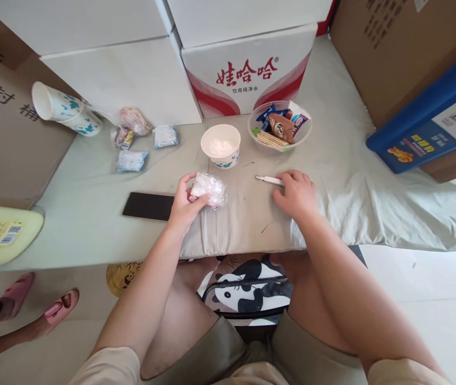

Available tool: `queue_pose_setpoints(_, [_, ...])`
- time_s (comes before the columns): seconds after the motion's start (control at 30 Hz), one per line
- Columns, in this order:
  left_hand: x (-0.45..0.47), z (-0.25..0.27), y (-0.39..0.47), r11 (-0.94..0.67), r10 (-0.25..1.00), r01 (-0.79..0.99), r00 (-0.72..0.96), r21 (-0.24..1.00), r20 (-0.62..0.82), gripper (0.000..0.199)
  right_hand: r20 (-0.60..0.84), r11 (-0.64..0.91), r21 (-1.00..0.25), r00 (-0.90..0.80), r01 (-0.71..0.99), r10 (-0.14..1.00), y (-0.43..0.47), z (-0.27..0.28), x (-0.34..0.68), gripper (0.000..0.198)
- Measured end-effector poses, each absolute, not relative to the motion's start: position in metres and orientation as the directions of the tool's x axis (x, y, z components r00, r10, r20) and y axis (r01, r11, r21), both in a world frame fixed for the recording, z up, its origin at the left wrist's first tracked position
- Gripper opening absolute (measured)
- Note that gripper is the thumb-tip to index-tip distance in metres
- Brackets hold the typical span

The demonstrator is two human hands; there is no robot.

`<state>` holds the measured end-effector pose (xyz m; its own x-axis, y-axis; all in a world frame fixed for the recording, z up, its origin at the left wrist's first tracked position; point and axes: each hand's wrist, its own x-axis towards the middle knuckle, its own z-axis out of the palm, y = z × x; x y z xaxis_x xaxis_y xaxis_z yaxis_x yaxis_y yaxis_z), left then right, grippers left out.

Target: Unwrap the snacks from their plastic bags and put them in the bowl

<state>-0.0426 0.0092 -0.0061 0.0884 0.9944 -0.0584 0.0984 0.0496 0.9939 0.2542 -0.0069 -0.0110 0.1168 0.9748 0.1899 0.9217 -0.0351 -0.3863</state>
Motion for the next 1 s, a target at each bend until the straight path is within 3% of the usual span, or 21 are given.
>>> queue_pose_setpoints(0.1, [-0.042, -0.008, 0.010, -0.005, 0.993, 0.111, 0.120, 0.994, -0.008, 0.075, 0.161, 0.003, -0.412, 0.070, 0.911, 0.984, -0.011, -0.013, 0.259, 0.030])
queue_pose_setpoints(0.27, [-0.030, -0.008, 0.009, -0.131, 0.974, 0.224, 0.210, 0.966, 0.083, 0.079, 0.061, 0.101, -0.696, -0.081, 0.711, 0.995, -0.025, 0.008, 0.231, 0.032])
queue_pose_setpoints(0.37, [-0.023, -0.007, 0.007, -0.196, 0.960, 0.305, 0.253, 0.932, 0.119, 0.075, 0.016, 0.174, -0.748, -0.245, 0.640, 0.969, -0.033, 0.018, 0.204, 0.035])
queue_pose_setpoints(0.53, [-0.029, -0.005, 0.011, -0.147, 0.986, 0.168, 0.108, 0.975, 0.130, 0.080, 0.096, 0.262, -0.637, -0.263, 0.725, 0.960, -0.031, 0.013, 0.190, 0.038])
queue_pose_setpoints(0.63, [-0.042, -0.003, 0.017, -0.077, 0.997, -0.029, -0.023, 0.997, 0.076, 0.087, 0.098, 0.207, -0.554, -0.184, 0.806, 0.978, -0.027, 0.006, 0.202, 0.037])
queue_pose_setpoints(0.7, [-0.047, -0.001, 0.018, -0.052, 0.999, -0.063, -0.018, 0.997, 0.050, 0.088, 0.106, 0.147, -0.515, -0.107, 0.845, 0.989, -0.023, 0.001, 0.213, 0.035])
queue_pose_setpoints(0.83, [-0.038, 0.004, 0.005, -0.049, 0.974, 0.128, 0.227, 0.991, 0.019, 0.081, 0.177, 0.062, -0.430, 0.017, 0.901, 0.984, -0.018, -0.007, 0.231, 0.029])
queue_pose_setpoints(0.93, [-0.027, 0.008, -0.006, -0.212, 0.908, 0.344, 0.416, 0.915, 0.054, 0.066, 0.231, 0.036, -0.350, 0.049, 0.936, 0.972, -0.017, -0.010, 0.236, 0.028])
queue_pose_setpoints(1.0, [-0.023, 0.008, -0.009, -0.328, 0.903, 0.457, 0.408, 0.827, 0.133, 0.055, 0.263, 0.031, -0.337, 0.062, 0.941, 0.963, -0.018, -0.010, 0.234, 0.030])
